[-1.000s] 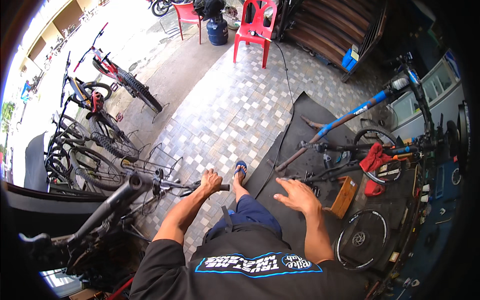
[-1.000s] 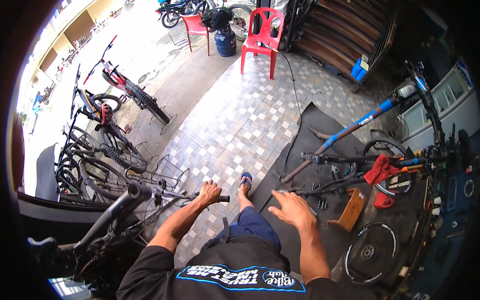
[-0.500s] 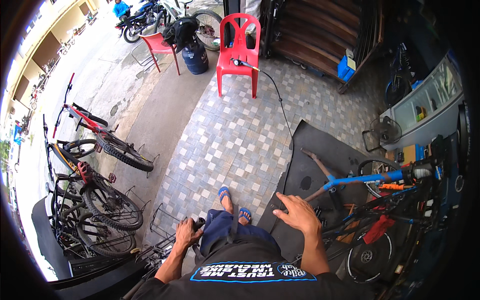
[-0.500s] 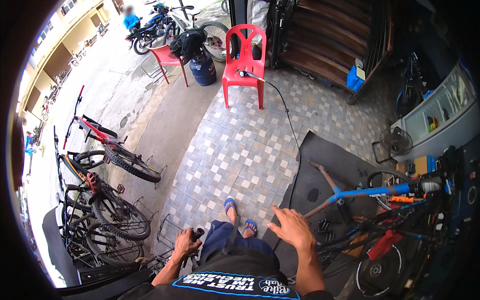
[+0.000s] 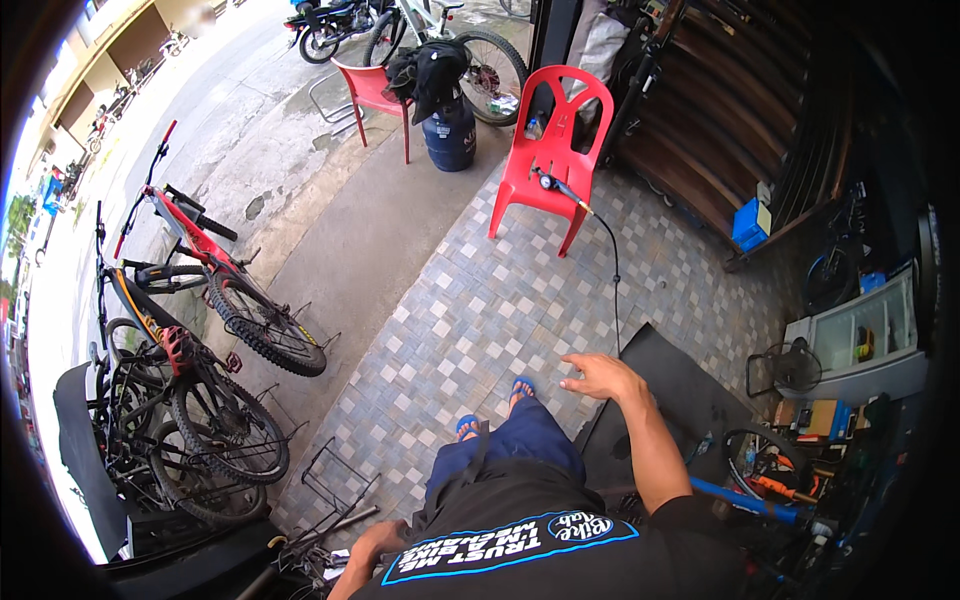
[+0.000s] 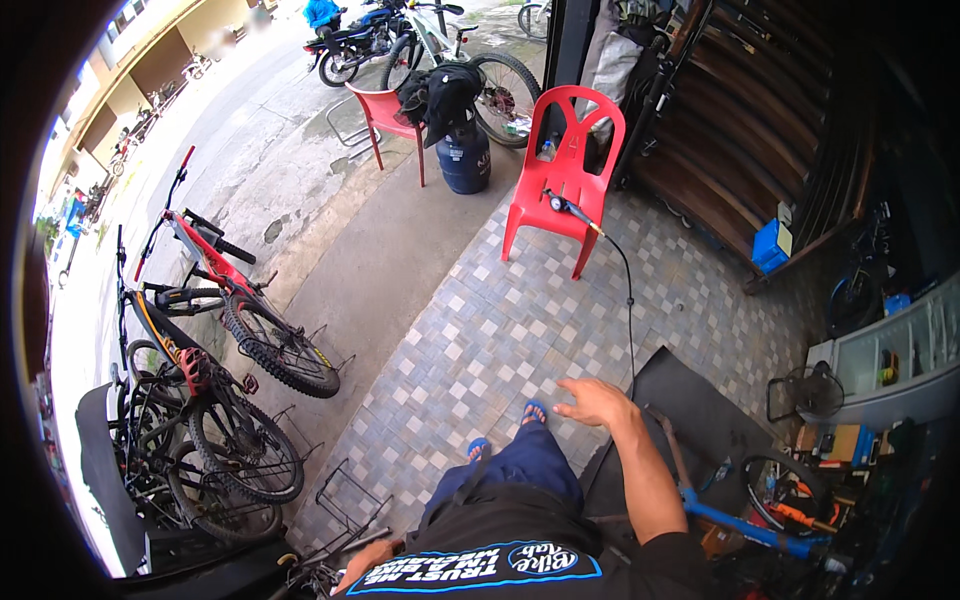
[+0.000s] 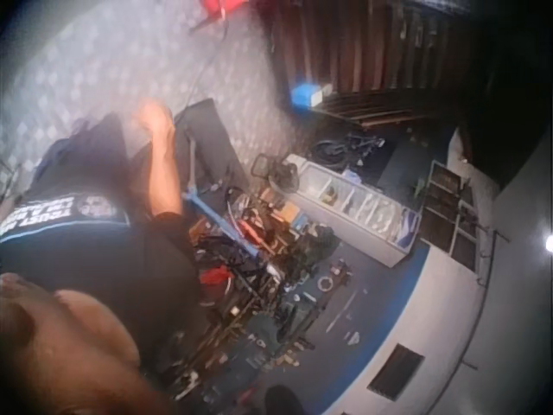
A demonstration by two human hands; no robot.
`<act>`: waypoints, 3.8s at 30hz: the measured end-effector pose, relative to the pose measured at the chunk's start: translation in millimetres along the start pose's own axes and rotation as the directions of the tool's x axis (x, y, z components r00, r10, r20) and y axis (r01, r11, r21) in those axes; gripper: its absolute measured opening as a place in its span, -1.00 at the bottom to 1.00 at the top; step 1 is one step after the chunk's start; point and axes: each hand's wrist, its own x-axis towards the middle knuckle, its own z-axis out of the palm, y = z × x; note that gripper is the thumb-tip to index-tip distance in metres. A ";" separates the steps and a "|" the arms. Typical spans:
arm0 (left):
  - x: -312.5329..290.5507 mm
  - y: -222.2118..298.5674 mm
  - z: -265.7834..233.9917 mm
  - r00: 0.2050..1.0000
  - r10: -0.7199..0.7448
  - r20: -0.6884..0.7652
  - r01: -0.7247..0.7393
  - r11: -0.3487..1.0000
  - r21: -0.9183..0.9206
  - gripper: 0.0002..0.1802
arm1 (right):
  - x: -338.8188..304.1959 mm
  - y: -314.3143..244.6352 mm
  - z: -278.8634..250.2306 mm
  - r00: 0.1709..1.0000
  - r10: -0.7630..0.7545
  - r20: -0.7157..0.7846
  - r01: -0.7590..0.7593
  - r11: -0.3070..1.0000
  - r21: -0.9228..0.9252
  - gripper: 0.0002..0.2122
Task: The person scrubs a bicycle fork with a brush and water, then uses a compressed air gun to blow out debris from the fork. The person handles the fork, brush, and air gun throughout the task.
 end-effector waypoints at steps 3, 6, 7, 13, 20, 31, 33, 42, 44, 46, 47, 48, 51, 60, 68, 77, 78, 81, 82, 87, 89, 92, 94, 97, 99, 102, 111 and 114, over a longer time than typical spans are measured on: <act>1.1 27.4 -12.8 0.990 -0.111 0.084 0.126 0.970 -0.209 -0.41 | 110.3 46.6 -43.7 0.995 -0.029 0.091 0.030 0.999 -0.014 -0.35; 22.7 77.1 -37.9 0.987 -0.156 0.038 0.160 0.931 -0.328 -0.44 | 244.6 120.6 -80.2 0.995 -0.056 0.085 0.069 0.985 -0.158 -0.36; 35.6 96.5 -47.1 0.983 -0.181 0.013 0.174 0.919 -0.355 -0.45 | 280.7 136.6 -101.1 0.999 -0.011 0.047 0.016 0.993 -0.117 -0.40; 98.3 206.6 -134.6 0.938 -0.304 -0.170 0.185 0.848 -0.496 -0.51 | 460.2 259.7 -162.7 0.935 0.273 -0.227 -0.224 0.950 0.219 -0.51; 157.4 282.1 -286.6 0.778 -0.437 -0.451 0.240 0.871 -0.429 -0.60 | 581.6 336.6 -175.3 0.816 0.503 -0.285 -0.413 0.853 0.320 -0.32; 417.8 565.7 -541.4 0.863 0.156 -0.481 -0.176 0.984 0.003 -0.67 | 595.6 321.0 -165.1 0.877 0.434 -0.208 -0.142 0.647 0.749 -0.53; 490.6 599.7 -563.8 0.898 0.196 -0.394 -0.221 0.975 -0.019 -0.53 | 561.4 295.0 -162.1 0.838 0.484 -0.252 -0.105 0.596 0.796 -0.53; 529.1 831.8 -528.8 0.715 0.567 0.408 0.012 0.575 -0.818 -0.32 | 326.7 204.1 -216.6 0.497 0.759 -0.421 -0.004 0.487 0.873 -0.64; 528.9 846.1 -503.6 0.656 0.551 0.516 0.128 0.593 -0.795 -0.47 | 297.3 177.5 -220.3 0.366 0.818 -0.444 0.075 0.450 0.890 -0.55; 497.6 862.2 -480.8 0.611 0.536 0.583 0.065 0.699 -0.712 -0.57 | 282.1 148.2 -221.8 0.356 0.886 -0.297 0.142 0.263 0.954 -0.53; 490.1 867.0 -473.0 0.506 0.544 0.669 0.065 0.750 -0.659 -0.59 | 280.5 139.5 -214.4 0.290 0.911 -0.294 0.217 0.237 0.947 -0.52; 482.9 867.7 -464.9 0.409 0.529 0.743 0.063 0.796 -0.602 -0.61 | 283.1 125.5 -204.8 0.232 0.928 -0.290 0.300 0.215 0.929 -0.52; 421.4 850.3 -408.9 0.247 0.384 0.890 -0.015 0.920 -0.392 -0.63 | 244.6 66.9 -182.5 0.050 0.997 -0.050 0.378 0.028 0.925 -0.57; 247.1 708.1 -235.1 -0.148 -0.103 0.983 -0.366 0.930 0.043 -0.57 | 169.1 -96.7 -58.8 -0.528 0.795 0.297 0.604 0.106 0.790 -0.68; 115.6 566.0 -66.4 -0.327 -0.363 0.872 -0.551 0.823 0.136 -0.48 | 66.2 -184.1 60.2 -0.646 0.501 0.576 0.738 0.217 0.639 -0.69; -12.1 490.1 91.8 -0.472 -0.301 0.829 -0.586 0.809 -0.040 -0.54 | -80.1 -189.8 208.3 -0.858 0.255 0.447 0.504 0.243 0.829 -0.73; -19.6 487.2 110.7 -0.478 -0.287 0.830 -0.546 0.837 -0.025 -0.56 | -101.8 -185.5 220.6 -0.858 0.253 0.447 0.498 0.197 0.844 -0.73; -55.8 480.7 174.4 -0.432 -0.246 0.867 -0.529 0.848 -0.023 -0.66 | -158.7 -171.4 252.3 -0.873 0.220 0.436 0.468 0.126 0.875 -0.72; -65.1 478.5 192.6 -0.427 -0.237 0.872 -0.519 0.855 -0.021 -0.67 | -173.7 -168.8 259.1 -0.867 0.219 0.448 0.480 0.126 0.868 -0.72; -126.1 453.7 275.4 -0.475 -0.258 0.841 -0.476 0.879 0.001 -0.65 | -261.8 -174.3 314.1 -0.874 0.234 0.425 0.477 0.254 0.842 -0.71; -145.1 440.2 304.2 -0.494 -0.274 0.826 -0.473 0.881 0.009 -0.65 | -286.3 -182.5 341.6 -0.844 0.309 0.439 0.533 0.390 0.750 -0.71; -175.9 409.4 348.2 -0.461 -0.253 0.851 -0.471 0.882 0.007 -0.65 | -330.0 -196.2 383.7 -0.825 0.377 0.421 0.565 0.535 0.628 -0.70; -188.9 380.2 379.7 -0.412 -0.240 0.879 -0.424 0.904 0.048 -0.65 | -356.5 -205.6 418.5 -0.825 0.390 0.409 0.565 0.587 0.579 -0.69; -206.2 332.3 430.7 -0.358 -0.179 0.916 -0.378 0.925 0.033 -0.68 | -399.3 -229.7 475.5 -0.803 0.391 0.449 0.594 0.476 0.648 -0.71; -231.2 295.7 466.4 -0.329 -0.142 0.934 -0.373 0.928 0.010 -0.70 | -433.9 -249.7 517.6 -0.815 0.348 0.462 0.570 0.342 0.747 -0.74; -269.0 250.9 515.8 -0.285 -0.158 0.945 -0.410 0.912 0.029 -0.71 | -484.2 -281.7 558.2 -0.793 0.346 0.502 0.595 0.262 0.759 -0.74; -365.0 169.5 654.6 -0.246 -0.038 0.969 -0.431 0.899 -0.074 -0.72 | -557.1 -333.9 700.3 -0.710 0.064 0.701 0.531 0.703 0.473 -0.73; -362.4 161.0 723.5 -0.198 0.040 0.979 -0.481 0.867 -0.133 -0.71 | -569.4 -365.1 776.7 -0.584 -0.123 0.803 0.523 0.699 0.487 -0.70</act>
